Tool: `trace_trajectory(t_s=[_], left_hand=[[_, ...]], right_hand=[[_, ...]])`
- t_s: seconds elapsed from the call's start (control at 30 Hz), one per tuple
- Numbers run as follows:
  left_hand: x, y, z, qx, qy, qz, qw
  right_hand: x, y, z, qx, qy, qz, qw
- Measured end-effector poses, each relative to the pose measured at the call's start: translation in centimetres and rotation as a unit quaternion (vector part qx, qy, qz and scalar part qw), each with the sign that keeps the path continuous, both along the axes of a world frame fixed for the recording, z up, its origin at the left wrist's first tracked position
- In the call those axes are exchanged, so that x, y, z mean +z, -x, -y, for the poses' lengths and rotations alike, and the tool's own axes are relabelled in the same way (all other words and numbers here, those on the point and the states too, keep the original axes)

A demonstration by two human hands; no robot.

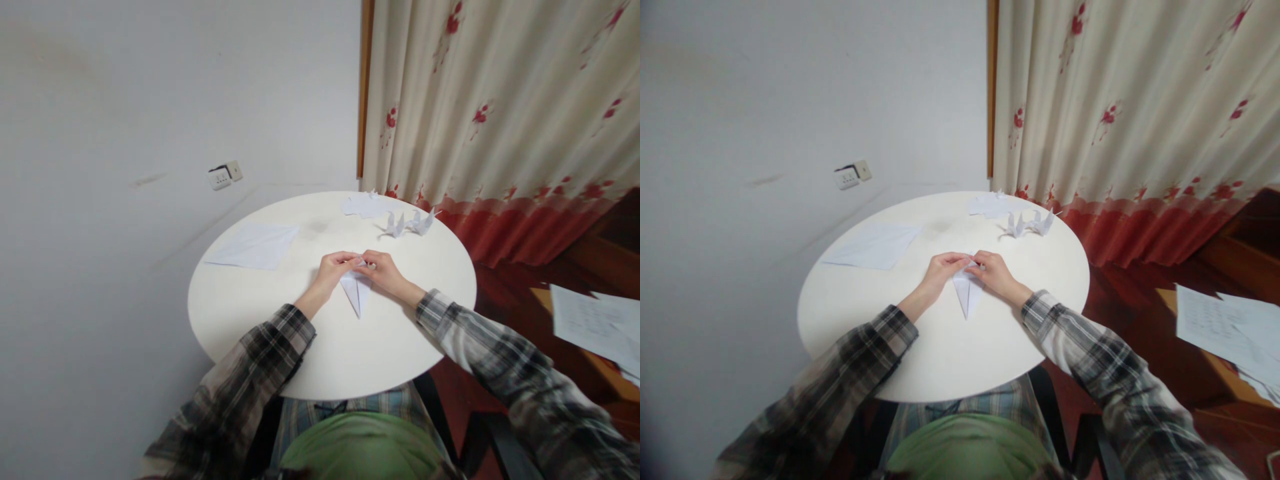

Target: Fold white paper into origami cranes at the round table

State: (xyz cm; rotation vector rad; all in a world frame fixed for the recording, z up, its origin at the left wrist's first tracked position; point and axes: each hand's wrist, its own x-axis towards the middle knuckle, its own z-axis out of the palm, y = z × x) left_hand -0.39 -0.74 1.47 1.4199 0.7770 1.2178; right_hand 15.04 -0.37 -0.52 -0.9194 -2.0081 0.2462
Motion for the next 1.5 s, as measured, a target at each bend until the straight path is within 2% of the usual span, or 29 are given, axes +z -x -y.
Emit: trace_trajectory(t_s=[0.63, 0.97, 1.2, 1.5], left_hand=[[0.2, 0.0, 0.0, 0.027, -0.024, -0.003, 0.999], [-0.2, 0.2, -0.5, 0.055, -0.025, -0.009, 0.998], [-0.9, 0.2, -1.0, 0.040, -0.008, -0.011, 0.999], [-0.7, 0.4, -0.8, 0.038, -0.011, -0.032, 0.999]], right_hand=[[0.4, 0.2, 0.4, 0.004, 0.012, 0.008, 1.000], [0.2, 0.2, 0.2, -0.016, 0.021, -0.041, 0.999], [0.3, 0.3, 0.2, -0.021, 0.046, -0.079, 0.996], [0.4, 0.2, 0.3, -0.025, 0.052, -0.076, 0.995]])
